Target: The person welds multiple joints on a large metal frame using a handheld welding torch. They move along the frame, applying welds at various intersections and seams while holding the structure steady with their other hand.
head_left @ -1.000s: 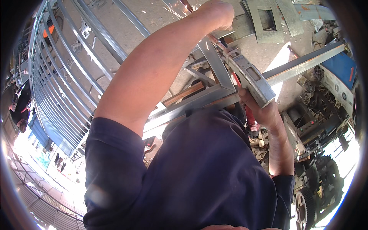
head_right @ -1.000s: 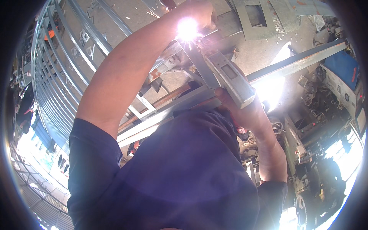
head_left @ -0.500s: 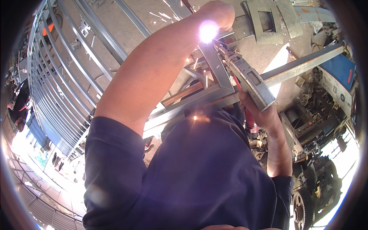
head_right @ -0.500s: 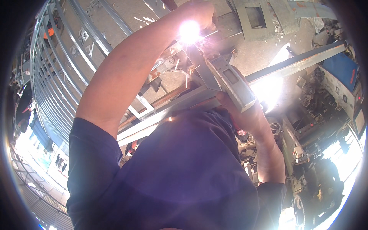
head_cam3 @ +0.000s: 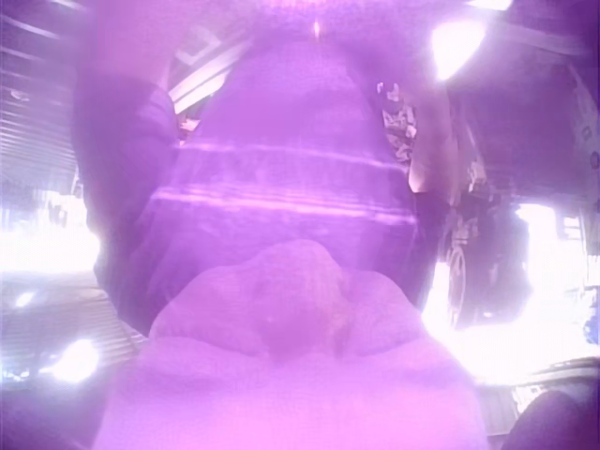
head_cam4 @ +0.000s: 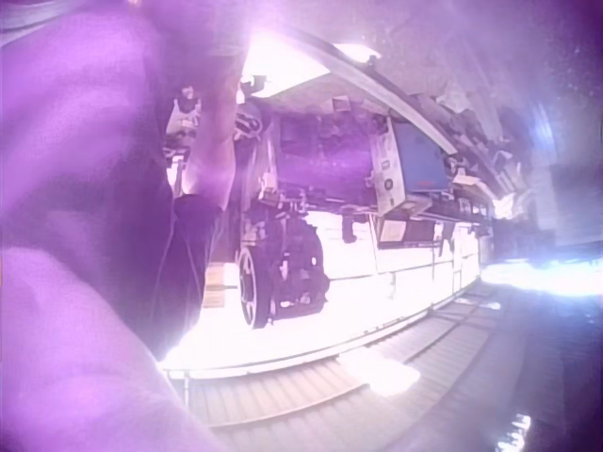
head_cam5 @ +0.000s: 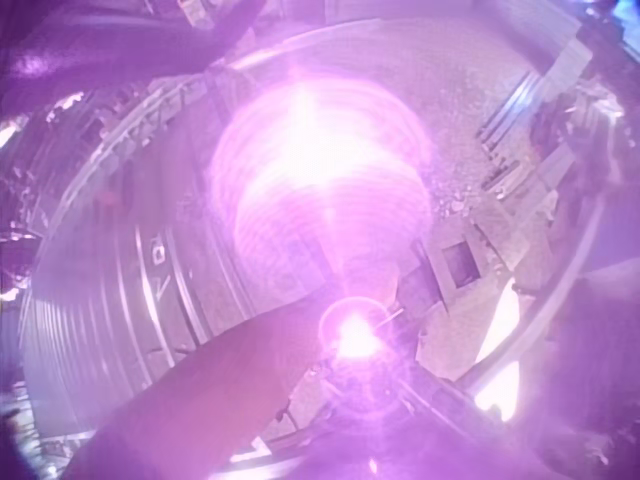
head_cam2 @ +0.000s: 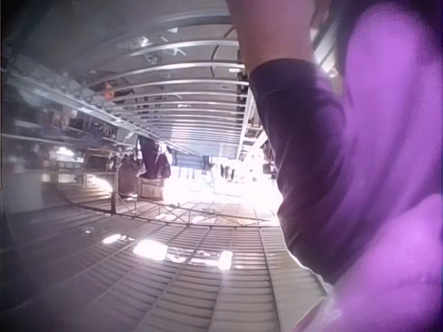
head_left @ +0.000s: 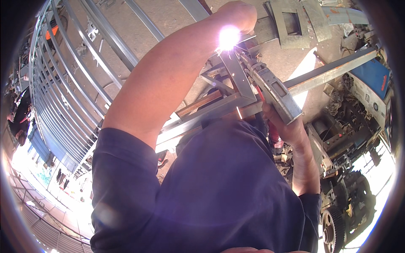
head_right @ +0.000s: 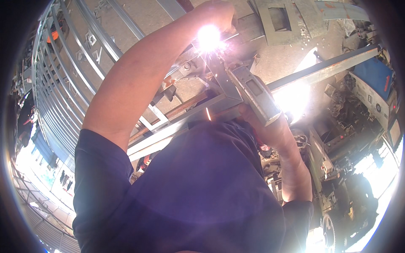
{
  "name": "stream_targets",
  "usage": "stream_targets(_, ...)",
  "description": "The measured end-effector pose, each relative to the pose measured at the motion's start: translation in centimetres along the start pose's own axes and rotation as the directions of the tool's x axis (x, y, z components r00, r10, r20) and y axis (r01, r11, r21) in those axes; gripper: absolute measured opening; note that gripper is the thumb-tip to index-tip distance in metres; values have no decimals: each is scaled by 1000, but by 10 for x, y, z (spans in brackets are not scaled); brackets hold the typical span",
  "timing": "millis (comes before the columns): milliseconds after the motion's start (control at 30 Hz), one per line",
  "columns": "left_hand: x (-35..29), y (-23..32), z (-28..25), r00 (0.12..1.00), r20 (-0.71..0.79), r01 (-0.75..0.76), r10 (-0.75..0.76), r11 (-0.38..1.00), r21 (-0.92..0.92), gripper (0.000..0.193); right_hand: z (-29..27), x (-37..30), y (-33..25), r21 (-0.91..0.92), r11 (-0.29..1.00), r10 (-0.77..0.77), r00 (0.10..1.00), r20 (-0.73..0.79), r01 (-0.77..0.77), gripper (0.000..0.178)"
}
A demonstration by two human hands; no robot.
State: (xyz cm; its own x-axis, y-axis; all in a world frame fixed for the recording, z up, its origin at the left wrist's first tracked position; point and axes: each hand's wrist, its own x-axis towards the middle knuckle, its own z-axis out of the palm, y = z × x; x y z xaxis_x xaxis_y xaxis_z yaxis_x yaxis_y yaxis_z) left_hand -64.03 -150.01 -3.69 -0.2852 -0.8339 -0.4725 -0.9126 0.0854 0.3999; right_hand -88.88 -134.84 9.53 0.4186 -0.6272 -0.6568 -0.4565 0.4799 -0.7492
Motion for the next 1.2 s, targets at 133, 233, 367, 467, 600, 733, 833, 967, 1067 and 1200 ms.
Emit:
stream_targets(133,-1,1,-1,1000,-3,-1,1,1000,2,35,2,-2,-3,-8,1000,22,1000,-15,-23,22)
stream_targets(233,0,1,-2,1000,-2,-5,5,1000,-1,36,-1,-2,-1,-22,1000,-19,1000,12,19,22)
stream_targets(367,0,2,-2,1000,-6,0,0,1000,-4,37,0,0,7,-12,982,-186,982,26,187,21)
stream_targets(467,0,2,-2,1000,-10,0,0,1000,-1,38,-1,1,10,-25,975,-221,975,36,221,20)
stream_targets(600,-2,2,0,1000,-17,-3,3,1000,-8,39,-8,-3,10,-87,990,-102,991,85,109,39)
stream_targets(733,-2,5,-2,999,-33,-9,9,1000,-17,41,-10,-6,14,-122,988,-84,992,95,96,44)
stream_targets(833,-4,6,-5,998,-64,-3,1,999,-36,42,-6,-6,2,-32,996,-81,993,89,84,33)
stream_targets(967,-17,6,-26,973,-227,-1,-36,987,-158,43,-5,-7,0,-35,992,-121,989,84,124,19)
stream_targets(1067,-54,0,-51,892,-423,22,-158,951,-309,44,-6,0,0,-142,877,-444,887,126,459,22)
stream_targets(1200,-136,-4,-54,750,-545,104,-374,881,-462,45,0,-13,6,-96,967,-237,971,17,237,27)
